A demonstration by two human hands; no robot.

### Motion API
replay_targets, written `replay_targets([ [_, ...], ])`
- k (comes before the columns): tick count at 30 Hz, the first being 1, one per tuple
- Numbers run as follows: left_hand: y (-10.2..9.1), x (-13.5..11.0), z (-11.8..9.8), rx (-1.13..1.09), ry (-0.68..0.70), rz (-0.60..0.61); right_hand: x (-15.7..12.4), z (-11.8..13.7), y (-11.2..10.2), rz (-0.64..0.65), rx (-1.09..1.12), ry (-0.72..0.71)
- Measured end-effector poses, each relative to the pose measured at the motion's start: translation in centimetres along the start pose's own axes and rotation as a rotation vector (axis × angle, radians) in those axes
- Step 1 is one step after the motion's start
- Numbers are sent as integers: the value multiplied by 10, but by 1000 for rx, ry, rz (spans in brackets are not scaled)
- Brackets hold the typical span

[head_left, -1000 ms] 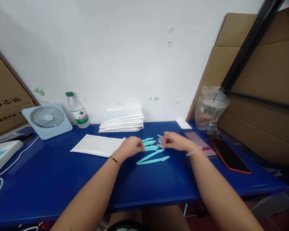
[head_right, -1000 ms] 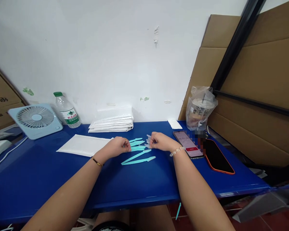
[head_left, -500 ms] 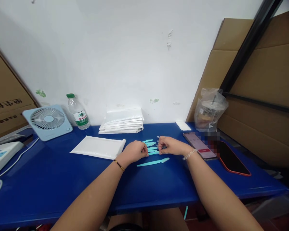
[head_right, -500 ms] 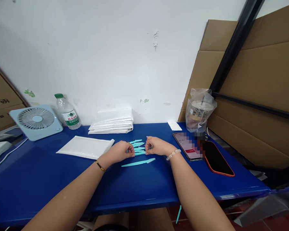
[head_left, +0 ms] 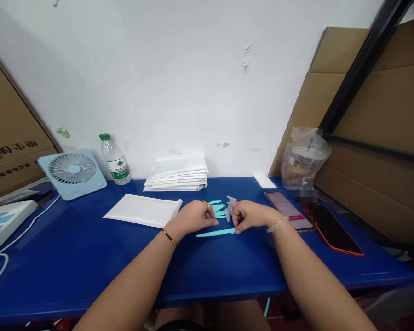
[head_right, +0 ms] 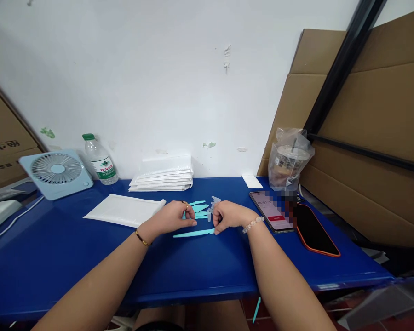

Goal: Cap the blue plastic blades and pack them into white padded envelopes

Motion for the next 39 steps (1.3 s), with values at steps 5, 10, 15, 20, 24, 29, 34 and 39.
replay_targets([
  [5,11,-6,-15,-23,44,55,6,14,-6,-137,25,-50],
  [10,-5,-3,12,-90,-141,-13,3,-1,-32,-318,247,116],
  [15,-25,5,32,-143,-190,-174,-4,-19,-65,-657,396,204],
  [20,-31,9,38,-203,-179,-269,-1,-28,-61,-724,653,268],
  [24,-34,10,41,-216,-181,-326,3,-34,-53,-768,760,262],
  [29,-34,12,44,-236,-183,-342,8,-30,-44,-793,834,231],
  [34,-31,13,42,-245,-173,-335,11,-21,-39,-782,854,229],
  [39,-31,13,40,-255,-162,-332,13,-19,-35,-758,870,225],
])
Point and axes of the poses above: each hand's wrist, its own x-axis towards the middle knuckle, its own y-axis out of the palm, z = x × y, the point moved 9 cm from there along x, towards the middle knuckle, and after that the axes turned 14 degrees about -z, right-handed, at the moved point
